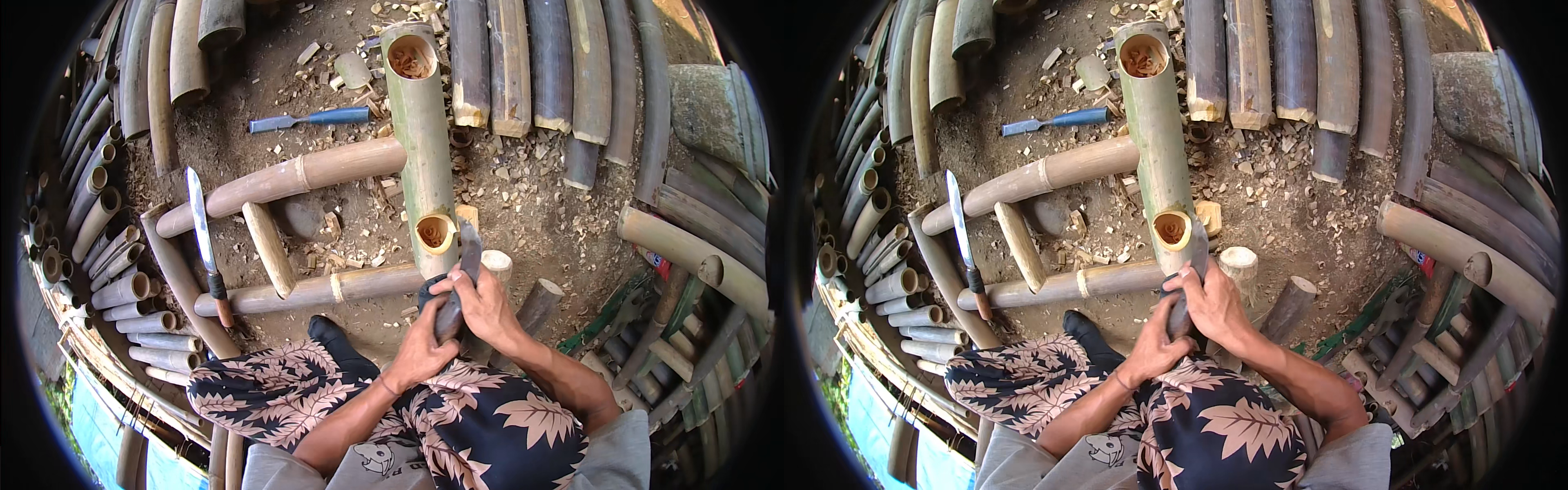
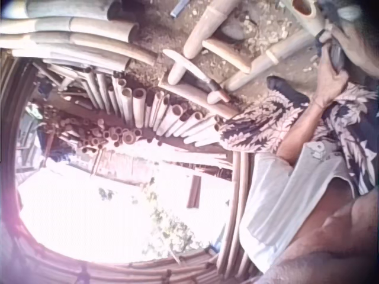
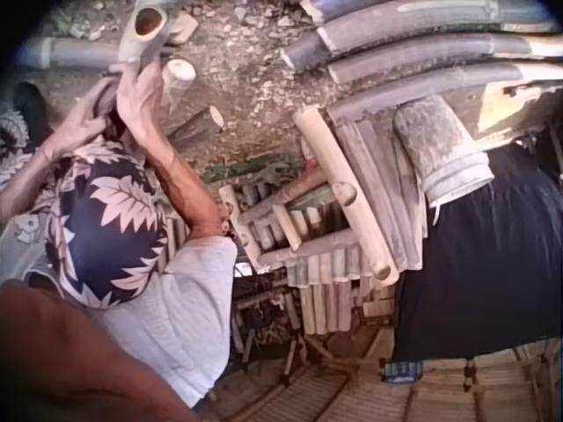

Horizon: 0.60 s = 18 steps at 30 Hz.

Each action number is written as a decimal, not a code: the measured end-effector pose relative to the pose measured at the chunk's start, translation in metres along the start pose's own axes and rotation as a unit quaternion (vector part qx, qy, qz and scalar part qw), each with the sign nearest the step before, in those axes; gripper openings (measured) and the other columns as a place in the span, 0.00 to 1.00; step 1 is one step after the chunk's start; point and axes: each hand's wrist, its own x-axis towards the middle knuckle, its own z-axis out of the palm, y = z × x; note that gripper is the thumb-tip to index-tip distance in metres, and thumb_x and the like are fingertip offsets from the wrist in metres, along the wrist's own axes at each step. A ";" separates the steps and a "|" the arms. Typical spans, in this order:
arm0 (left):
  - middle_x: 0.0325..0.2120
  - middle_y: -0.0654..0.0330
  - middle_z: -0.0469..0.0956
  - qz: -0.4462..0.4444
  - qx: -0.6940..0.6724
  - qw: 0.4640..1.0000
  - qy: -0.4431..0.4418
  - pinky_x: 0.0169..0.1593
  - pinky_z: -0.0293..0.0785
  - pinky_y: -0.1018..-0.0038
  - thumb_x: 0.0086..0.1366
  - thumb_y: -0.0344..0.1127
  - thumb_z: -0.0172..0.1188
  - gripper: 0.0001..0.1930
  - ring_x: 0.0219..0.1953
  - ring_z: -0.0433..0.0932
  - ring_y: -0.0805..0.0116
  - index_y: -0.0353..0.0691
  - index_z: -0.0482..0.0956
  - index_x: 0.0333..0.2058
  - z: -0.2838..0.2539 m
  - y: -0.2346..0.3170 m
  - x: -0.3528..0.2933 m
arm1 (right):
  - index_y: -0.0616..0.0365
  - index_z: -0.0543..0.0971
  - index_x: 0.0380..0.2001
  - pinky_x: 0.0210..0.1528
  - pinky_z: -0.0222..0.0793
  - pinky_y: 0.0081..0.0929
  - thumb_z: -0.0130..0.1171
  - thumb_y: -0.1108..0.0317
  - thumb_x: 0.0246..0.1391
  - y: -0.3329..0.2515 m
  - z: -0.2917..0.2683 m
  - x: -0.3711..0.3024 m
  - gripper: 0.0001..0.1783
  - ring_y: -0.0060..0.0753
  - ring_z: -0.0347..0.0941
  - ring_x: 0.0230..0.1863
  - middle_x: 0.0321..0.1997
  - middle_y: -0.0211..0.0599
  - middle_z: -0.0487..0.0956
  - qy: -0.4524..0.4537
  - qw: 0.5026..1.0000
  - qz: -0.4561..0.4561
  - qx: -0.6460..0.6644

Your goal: The person carves circular holes into a long bamboo stalk using a knife and a carving tool, then inserts shorter bamboo segments into these holes to construct a frame on the ground.

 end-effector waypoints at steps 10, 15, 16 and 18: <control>0.22 0.52 0.82 0.030 0.451 0.884 0.125 0.33 0.80 0.64 0.46 0.42 0.71 0.15 0.24 0.83 0.57 0.41 0.84 0.32 -0.133 0.065 0.021 | 0.72 0.79 0.41 0.22 0.77 0.24 0.44 0.59 0.69 -0.025 0.056 0.050 0.23 0.33 0.80 0.22 0.30 0.46 0.83 -0.106 0.889 0.111 0.432; 0.17 0.57 0.80 0.141 0.726 0.667 -0.084 0.22 0.74 0.67 0.53 0.33 0.64 0.06 0.22 0.82 0.61 0.44 0.83 0.19 -0.099 0.203 0.093 | 0.52 0.78 0.41 0.30 0.76 0.24 0.47 0.59 0.67 -0.020 0.025 0.051 0.13 0.29 0.79 0.26 0.36 0.33 0.83 -0.042 0.594 0.188 0.781; 0.17 0.58 0.79 0.144 0.741 0.645 -0.119 0.22 0.74 0.67 0.54 0.34 0.63 0.08 0.22 0.82 0.63 0.44 0.81 0.17 -0.086 0.211 0.099 | 0.52 0.78 0.41 0.30 0.76 0.24 0.47 0.58 0.67 -0.023 0.020 0.046 0.13 0.29 0.79 0.26 0.36 0.32 0.83 -0.033 0.604 0.200 0.771; 0.15 0.59 0.78 0.145 0.727 0.658 -0.133 0.22 0.72 0.69 0.56 0.35 0.63 0.09 0.21 0.81 0.66 0.44 0.79 0.18 -0.091 0.196 0.098 | 0.51 0.78 0.39 0.30 0.76 0.24 0.47 0.57 0.68 -0.025 0.020 0.047 0.14 0.28 0.79 0.27 0.31 0.28 0.83 -0.039 0.620 0.206 0.756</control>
